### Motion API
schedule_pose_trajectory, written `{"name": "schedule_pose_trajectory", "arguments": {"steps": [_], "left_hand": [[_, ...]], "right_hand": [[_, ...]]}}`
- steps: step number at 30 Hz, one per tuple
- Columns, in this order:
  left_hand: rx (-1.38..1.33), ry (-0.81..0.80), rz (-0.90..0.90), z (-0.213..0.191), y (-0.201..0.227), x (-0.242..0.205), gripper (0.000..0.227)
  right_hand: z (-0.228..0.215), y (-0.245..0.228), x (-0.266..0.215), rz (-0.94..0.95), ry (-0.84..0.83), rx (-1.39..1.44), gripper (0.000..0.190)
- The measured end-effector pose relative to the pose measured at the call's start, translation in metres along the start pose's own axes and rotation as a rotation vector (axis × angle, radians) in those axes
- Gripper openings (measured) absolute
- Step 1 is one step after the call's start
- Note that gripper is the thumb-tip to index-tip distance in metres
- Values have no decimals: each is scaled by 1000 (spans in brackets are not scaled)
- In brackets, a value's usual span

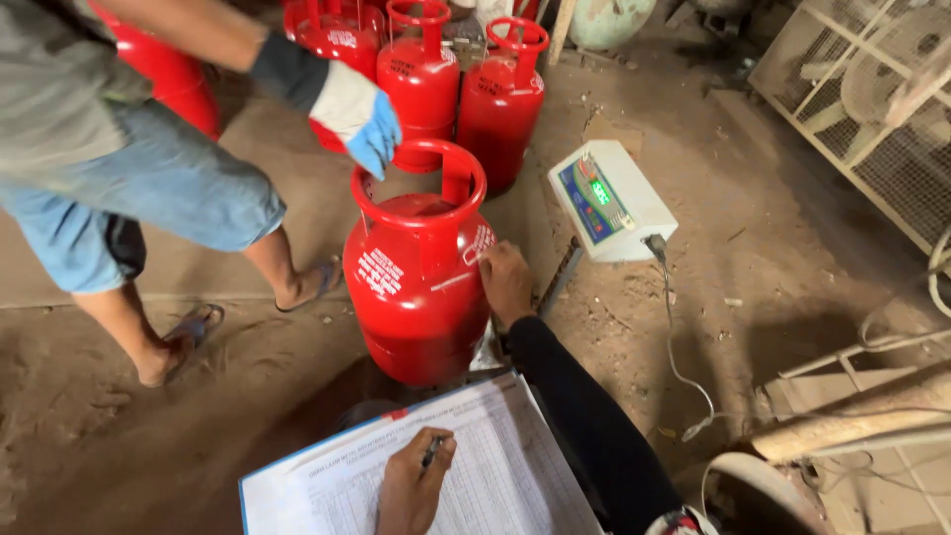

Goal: The recorder weighs individual red gas cylinders on a digital scale and manually records the weights into an industrial logbook.

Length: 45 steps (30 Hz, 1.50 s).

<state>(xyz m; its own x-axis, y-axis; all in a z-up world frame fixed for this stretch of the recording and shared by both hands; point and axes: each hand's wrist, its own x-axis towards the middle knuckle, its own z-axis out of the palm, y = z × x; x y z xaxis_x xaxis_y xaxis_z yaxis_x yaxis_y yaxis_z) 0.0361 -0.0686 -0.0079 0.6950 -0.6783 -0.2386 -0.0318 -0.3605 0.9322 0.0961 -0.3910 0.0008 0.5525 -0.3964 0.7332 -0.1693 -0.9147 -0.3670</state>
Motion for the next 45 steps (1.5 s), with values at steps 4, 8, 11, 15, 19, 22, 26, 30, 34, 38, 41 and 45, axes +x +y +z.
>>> {"name": "schedule_pose_trajectory", "arguments": {"steps": [4,8,11,15,19,22,26,30,34,38,41,45], "left_hand": [[8,10,81,2,-18,1,27],[-191,37,149,2,-20,0,22],[-349,46,136,5,-40,10,27],[-549,77,69,-3,-29,-2,42],[-918,-43,-225,2,40,-40,52],[-1210,-114,-452,16,41,-59,59],[-1096,-71,-528,29,24,-64,55],[-845,-12,-270,18,-10,-41,35],[-689,97,-64,2,-10,-28,21],[-426,132,15,6,-15,-28,16],[-315,117,112,8,-19,-27,17],[-257,112,69,6,-17,-29,18]], "right_hand": [[-3,-7,-20,174,-49,-86,10],[-61,-58,-30,-38,-244,237,7],[-103,-84,-40,-13,-221,392,7],[-100,-80,-126,158,-262,447,20],[-132,-150,-188,-11,-232,378,9],[-166,-199,-187,-90,-230,339,9],[-174,-197,-201,-112,-216,386,25],[-136,-141,-252,85,-105,703,8],[-149,-105,-245,391,34,700,9],[-160,-86,-227,597,-66,714,9],[-161,-84,-226,560,-185,607,10],[-147,-63,-250,543,-169,442,11]]}}
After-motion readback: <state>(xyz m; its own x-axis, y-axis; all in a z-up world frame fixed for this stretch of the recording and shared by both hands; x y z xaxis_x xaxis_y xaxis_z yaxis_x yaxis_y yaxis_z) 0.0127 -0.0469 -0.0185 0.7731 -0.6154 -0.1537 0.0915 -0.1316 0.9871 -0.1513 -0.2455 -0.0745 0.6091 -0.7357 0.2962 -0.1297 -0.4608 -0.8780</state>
